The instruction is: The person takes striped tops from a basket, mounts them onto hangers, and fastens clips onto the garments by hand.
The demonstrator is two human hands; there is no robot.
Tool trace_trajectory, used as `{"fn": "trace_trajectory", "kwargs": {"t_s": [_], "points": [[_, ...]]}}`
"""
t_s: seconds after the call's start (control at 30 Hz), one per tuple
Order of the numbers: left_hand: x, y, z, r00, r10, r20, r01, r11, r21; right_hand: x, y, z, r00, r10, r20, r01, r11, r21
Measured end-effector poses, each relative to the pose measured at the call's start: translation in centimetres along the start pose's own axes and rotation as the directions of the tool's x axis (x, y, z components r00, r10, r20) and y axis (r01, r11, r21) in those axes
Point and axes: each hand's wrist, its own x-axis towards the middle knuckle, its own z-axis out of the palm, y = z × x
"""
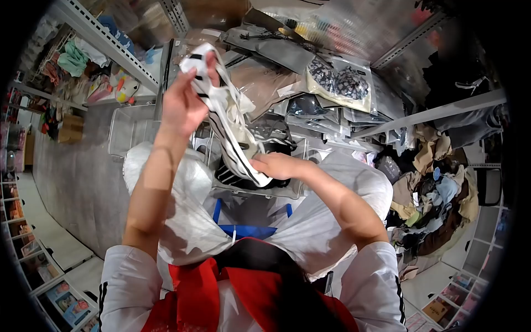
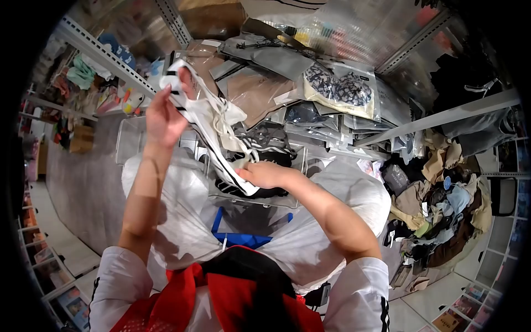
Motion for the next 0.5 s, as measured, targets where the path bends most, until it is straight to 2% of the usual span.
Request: {"fn": "trace_trajectory", "kwargs": {"t_s": [0.03, 0.07, 0.1, 0.13, 0.17, 0.23, 0.27, 0.3, 0.33, 0.37, 0.4, 0.43, 0.47, 0.5], "points": [[0.5, 1.3, -0.4, 0.998, 0.049, 0.038, -0.048, 0.999, -0.02, -0.1, -0.1, 0.0, 0.974, 0.148, 0.17, -0.166, 0.981, 0.095], [0.6, 2.8, -0.7, 0.998, 0.057, 0.01, -0.056, 0.994, -0.09, 0.1, 1.1, 0.9, 0.994, 0.031, 0.108, -0.037, 0.998, 0.057], [0.8, 4.1, -0.6, 0.993, 0.118, 0.016, -0.117, 0.993, -0.033, 0.2, 2.2, 1.9, 0.995, -0.092, 0.051, 0.091, 0.996, 0.011], [1.0, 5.5, -0.8, 0.984, 0.178, 0.024, -0.179, 0.984, 0.023, -0.5, 0.8, 1.7, 0.989, -0.126, 0.075, 0.115, 0.985, 0.129], [1.1, 6.8, -1.2, 0.971, 0.238, 0.034, -0.24, 0.968, 0.078, -1.6, -0.5, 1.3, 0.98, 0.009, 0.198, -0.073, 0.945, 0.318], [1.0, 9.2, -2.5, 0.965, 0.263, 0.015, -0.262, 0.964, -0.038, -2.3, 0.0, 1.4, 0.987, -0.027, 0.159, -0.038, 0.921, 0.388], [0.8, 10.1, -3.3, 0.978, 0.209, 0.004, -0.206, 0.968, -0.145, -2.7, 0.5, 1.1, 0.99, -0.083, 0.117, 0.02, 0.889, 0.458], [0.4, 9.9, -3.1, 0.978, 0.207, -0.035, -0.205, 0.978, 0.045, -3.2, 1.0, 0.8, 0.989, -0.134, 0.068, 0.08, 0.848, 0.523], [-0.2, 9.5, -2.5, 0.975, 0.212, -0.072, -0.19, 0.954, 0.233, -4.2, 0.7, 0.1, 0.979, -0.202, -0.042, 0.18, 0.738, 0.65], [-0.4, 9.2, -2.3, 0.969, 0.224, -0.107, -0.162, 0.898, 0.41, -5.2, 0.0, -0.7, 0.972, -0.131, -0.195, 0.232, 0.667, 0.708], [-0.2, 8.8, -3.3, 0.993, 0.022, 0.114, -0.064, 0.924, 0.378, -6.1, 0.0, -1.8, 0.967, -0.139, -0.212, 0.251, 0.637, 0.729], [-0.1, 6.5, -1.9, 0.994, 0.056, -0.095, 0.004, 0.842, 0.539, -6.7, -0.1, -3.0, 0.962, -0.149, -0.23, 0.272, 0.609, 0.745], [-0.5, 3.9, -0.3, 0.949, 0.129, -0.287, 0.101, 0.74, 0.665, -6.5, -1.0, -3.6, 0.89, -0.241, -0.386, 0.432, 0.713, 0.552], [-1.3, 2.9, -0.8, 0.962, -0.228, -0.147, 0.265, 0.672, 0.691, -6.6, -2.3, -4.6, 0.908, -0.24, -0.342, 0.376, 0.829, 0.415]]}}
